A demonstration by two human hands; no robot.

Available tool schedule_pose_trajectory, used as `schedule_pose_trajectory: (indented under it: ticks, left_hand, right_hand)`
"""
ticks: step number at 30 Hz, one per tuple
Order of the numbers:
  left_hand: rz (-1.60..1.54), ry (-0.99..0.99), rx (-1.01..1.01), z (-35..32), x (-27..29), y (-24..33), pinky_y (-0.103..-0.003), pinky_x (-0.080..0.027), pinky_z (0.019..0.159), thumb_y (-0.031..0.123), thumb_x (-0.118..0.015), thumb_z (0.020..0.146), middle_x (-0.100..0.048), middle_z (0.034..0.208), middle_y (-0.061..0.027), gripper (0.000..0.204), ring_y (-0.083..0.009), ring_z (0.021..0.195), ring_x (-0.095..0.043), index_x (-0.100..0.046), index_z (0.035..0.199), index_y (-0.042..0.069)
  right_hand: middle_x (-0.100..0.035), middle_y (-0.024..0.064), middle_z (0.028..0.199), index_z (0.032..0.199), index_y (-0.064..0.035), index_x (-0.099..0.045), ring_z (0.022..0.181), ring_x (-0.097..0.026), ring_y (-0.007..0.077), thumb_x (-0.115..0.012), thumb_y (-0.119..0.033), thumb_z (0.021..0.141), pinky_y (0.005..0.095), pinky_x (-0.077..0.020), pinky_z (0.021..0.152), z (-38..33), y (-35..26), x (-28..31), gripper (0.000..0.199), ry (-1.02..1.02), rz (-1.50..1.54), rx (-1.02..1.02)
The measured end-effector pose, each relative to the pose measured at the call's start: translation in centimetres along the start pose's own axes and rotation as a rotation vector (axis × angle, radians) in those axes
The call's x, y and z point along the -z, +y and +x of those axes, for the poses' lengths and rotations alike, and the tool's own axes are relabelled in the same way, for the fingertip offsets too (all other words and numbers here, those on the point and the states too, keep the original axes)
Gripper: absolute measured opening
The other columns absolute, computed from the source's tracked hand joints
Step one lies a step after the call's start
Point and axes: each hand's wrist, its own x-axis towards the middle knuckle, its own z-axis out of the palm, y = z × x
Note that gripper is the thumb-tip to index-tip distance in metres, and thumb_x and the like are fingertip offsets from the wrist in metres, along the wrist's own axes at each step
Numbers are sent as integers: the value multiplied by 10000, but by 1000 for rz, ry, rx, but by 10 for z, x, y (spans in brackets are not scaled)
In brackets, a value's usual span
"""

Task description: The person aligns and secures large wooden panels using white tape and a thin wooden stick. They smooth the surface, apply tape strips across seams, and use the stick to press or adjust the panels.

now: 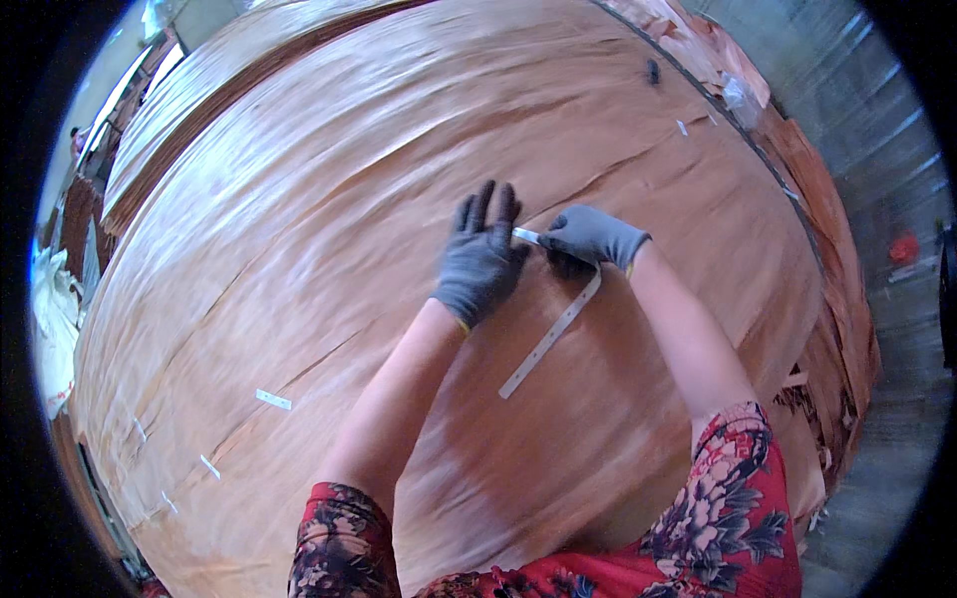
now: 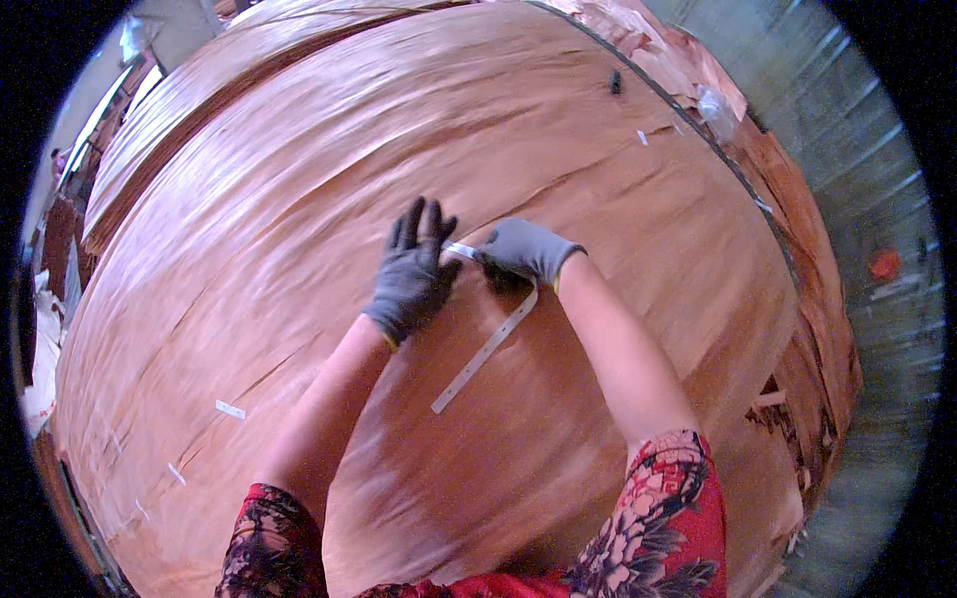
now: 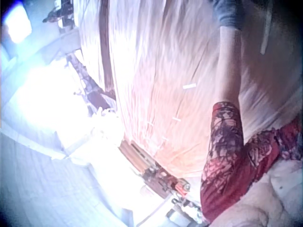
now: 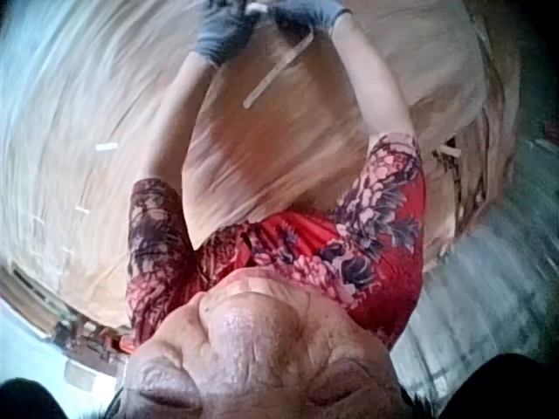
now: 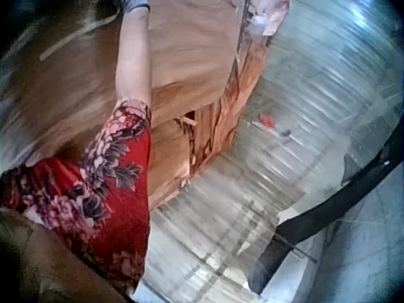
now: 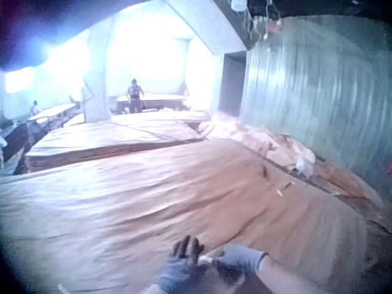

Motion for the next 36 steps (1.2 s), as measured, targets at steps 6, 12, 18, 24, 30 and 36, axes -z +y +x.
schedule_pose_trajectory:
  ticks: [6, 12, 18, 24, 30, 36]
  left_hand:
    - [-9, -176, -61, 0, -13, 8, -446, -218, 1050, 332, -443, 854, -419, 1318, -166, 486, -314, 1245, -361, -441, 1260, 65]
    - [23, -172, -95, 0, -13, 7, -456, -233, 1043, 308, -423, 868, -431, 1313, -149, 433, -307, 1227, -388, -470, 1234, 82]
    - [-19, -222, -80, 2, -13, 4, -446, -214, 1055, 305, -378, 876, -396, 1343, -140, 429, -286, 1262, -344, -470, 1233, 85]
    - [-224, -356, -67, 0, 6, 7, -497, -157, 1056, 329, -356, 868, -395, 1332, -185, 449, -347, 1283, -289, -513, 1183, 49]
    - [-396, -110, 208, -39, 49, -42, -397, -136, 1091, 387, -557, 802, -177, 1417, -247, 829, -386, 1327, -133, -138, 1375, -44]
    - [312, 77, 651, -179, 160, -185, -382, -123, 1091, 366, -547, 803, -174, 1440, -192, 766, -321, 1341, -132, -214, 1363, -39]
  right_hand:
    - [-613, 108, 623, 769, 13, -600, 473, -571, 176, -489, -198, 872, 272, -455, 427, -10, 5, 0, 260, -147, 443, -60]
    - [-626, 180, 691, 750, -43, -632, 605, -620, 293, -495, -247, 839, 404, -489, 532, -17, 1, -21, 261, 339, -24, 156]
    - [-617, 170, 724, 704, -86, -592, 676, -610, 339, -535, -169, 758, 432, -484, 561, -47, -12, -62, 114, 611, -369, 110]
    - [-534, 11, 590, 1114, -35, -582, 537, -490, 33, -493, -41, 861, 195, -361, 426, -105, -61, -46, 268, 598, 614, 361]
    - [-554, 23, 606, 944, -20, -589, 432, -449, 41, -502, -169, 908, 173, -326, 378, -108, -124, -30, 176, 399, 626, 433]
    - [-527, 18, 536, 758, -40, -571, 417, -454, 56, -514, -212, 900, 191, -339, 380, -52, -181, -84, 230, 82, 631, 294]
